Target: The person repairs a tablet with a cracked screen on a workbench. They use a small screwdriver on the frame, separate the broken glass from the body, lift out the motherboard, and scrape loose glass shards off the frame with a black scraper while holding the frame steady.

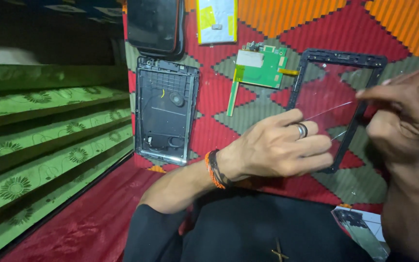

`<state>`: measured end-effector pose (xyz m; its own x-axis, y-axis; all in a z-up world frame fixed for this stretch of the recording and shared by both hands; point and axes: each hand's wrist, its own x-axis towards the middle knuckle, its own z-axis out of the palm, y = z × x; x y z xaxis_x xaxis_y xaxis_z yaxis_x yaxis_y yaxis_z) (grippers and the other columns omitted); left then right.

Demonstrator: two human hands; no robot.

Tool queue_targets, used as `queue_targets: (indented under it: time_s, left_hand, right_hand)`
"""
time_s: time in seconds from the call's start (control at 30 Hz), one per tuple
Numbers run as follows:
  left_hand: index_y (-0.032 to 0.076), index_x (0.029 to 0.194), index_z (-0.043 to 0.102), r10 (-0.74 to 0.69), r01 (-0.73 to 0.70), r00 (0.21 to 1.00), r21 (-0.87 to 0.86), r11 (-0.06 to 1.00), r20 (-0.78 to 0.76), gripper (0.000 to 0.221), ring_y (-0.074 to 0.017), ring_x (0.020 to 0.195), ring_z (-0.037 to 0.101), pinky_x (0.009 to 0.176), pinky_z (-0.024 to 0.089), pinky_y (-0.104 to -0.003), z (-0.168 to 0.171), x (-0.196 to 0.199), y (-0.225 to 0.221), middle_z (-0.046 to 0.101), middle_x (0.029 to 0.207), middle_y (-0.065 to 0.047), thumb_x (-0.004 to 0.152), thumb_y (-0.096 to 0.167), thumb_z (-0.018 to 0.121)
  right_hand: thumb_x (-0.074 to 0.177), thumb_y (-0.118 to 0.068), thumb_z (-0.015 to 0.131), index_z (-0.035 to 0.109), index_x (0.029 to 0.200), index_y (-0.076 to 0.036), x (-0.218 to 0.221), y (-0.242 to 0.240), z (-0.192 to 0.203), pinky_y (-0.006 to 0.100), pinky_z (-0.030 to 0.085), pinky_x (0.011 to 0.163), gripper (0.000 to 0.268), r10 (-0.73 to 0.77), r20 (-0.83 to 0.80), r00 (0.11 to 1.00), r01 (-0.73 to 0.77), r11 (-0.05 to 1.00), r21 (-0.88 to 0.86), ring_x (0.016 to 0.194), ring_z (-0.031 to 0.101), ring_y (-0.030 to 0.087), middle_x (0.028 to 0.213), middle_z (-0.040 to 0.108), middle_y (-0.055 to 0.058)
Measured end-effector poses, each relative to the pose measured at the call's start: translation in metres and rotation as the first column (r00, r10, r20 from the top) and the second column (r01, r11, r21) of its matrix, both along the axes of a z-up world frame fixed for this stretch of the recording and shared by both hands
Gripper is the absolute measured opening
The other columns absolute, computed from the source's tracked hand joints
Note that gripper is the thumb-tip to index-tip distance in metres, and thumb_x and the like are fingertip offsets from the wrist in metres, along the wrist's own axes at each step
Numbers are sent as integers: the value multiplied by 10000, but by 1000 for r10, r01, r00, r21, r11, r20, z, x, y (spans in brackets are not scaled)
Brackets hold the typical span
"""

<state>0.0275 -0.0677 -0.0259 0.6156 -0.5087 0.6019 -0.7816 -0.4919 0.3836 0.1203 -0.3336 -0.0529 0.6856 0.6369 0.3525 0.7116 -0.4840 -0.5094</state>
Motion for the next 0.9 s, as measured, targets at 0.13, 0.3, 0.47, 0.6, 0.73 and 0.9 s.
queue_targets:
  time_s: [0.13, 0.3, 0.47, 0.6, 0.73, 0.9]
  left_hand:
    - [133, 1071, 660, -54, 54, 999, 4, 999, -5, 138, -154, 926, 584, 767, 464, -306, -8, 1, -4, 554, 1020, -1, 934, 124, 668]
    - [132, 1050, 651, -89, 89, 996, 10, 996, 8, 114, -162, 921, 593, 768, 481, -307, -13, 0, -6, 556, 1007, -3, 945, 162, 687]
    - [126, 1040, 647, -94, 95, 995, -10, 995, 25, 123, -166, 920, 593, 797, 481, -331, -15, 2, -7, 559, 999, -5, 928, 163, 683]
    - [132, 1004, 635, -84, 84, 996, 25, 996, -3, 108, -165, 904, 588, 794, 485, -336, -13, 2, -5, 556, 976, -2, 916, 170, 684]
    - [130, 982, 634, -101, 102, 995, 63, 993, -14, 111, -165, 874, 580, 776, 482, -330, -9, 3, -2, 558, 950, 0, 892, 177, 681]
    - [119, 975, 648, -127, 127, 992, -4, 992, -10, 114, -178, 857, 575, 765, 479, -326, -4, 5, 1, 550, 933, -17, 876, 165, 683]
  right_hand:
    - [1041, -43, 466, 594, 1303, -25, -6, 22, 10, 235, 580, 1006, 292, -11, -368, 930, 181, 884, 430, 1068, 687, 128, 1165, 615, 54]
    - [1066, -27, 515, 650, 930, 118, 10, 36, 34, 366, 567, 865, 240, 57, -3, 998, -56, 988, 144, 999, 690, 298, 1056, 699, 217]
    - [992, 89, 520, 690, 695, 64, 12, 37, 36, 361, 573, 704, 344, 133, 163, 978, -144, 988, 58, 900, 716, 287, 910, 716, 191]
    - [1022, 74, 527, 619, 657, 15, 10, 31, 29, 315, 555, 658, 381, 90, 56, 994, -98, 982, 164, 776, 724, 254, 859, 717, 173]
    - [1057, 32, 568, 695, 707, 40, 10, 41, 44, 316, 523, 599, 372, 19, 120, 993, -32, 994, 103, 693, 696, 248, 785, 687, 155]
    - [1079, 2, 572, 701, 729, 12, 7, 47, 37, 312, 540, 605, 373, -87, 93, 992, 72, 985, 155, 706, 698, 216, 764, 681, 104]
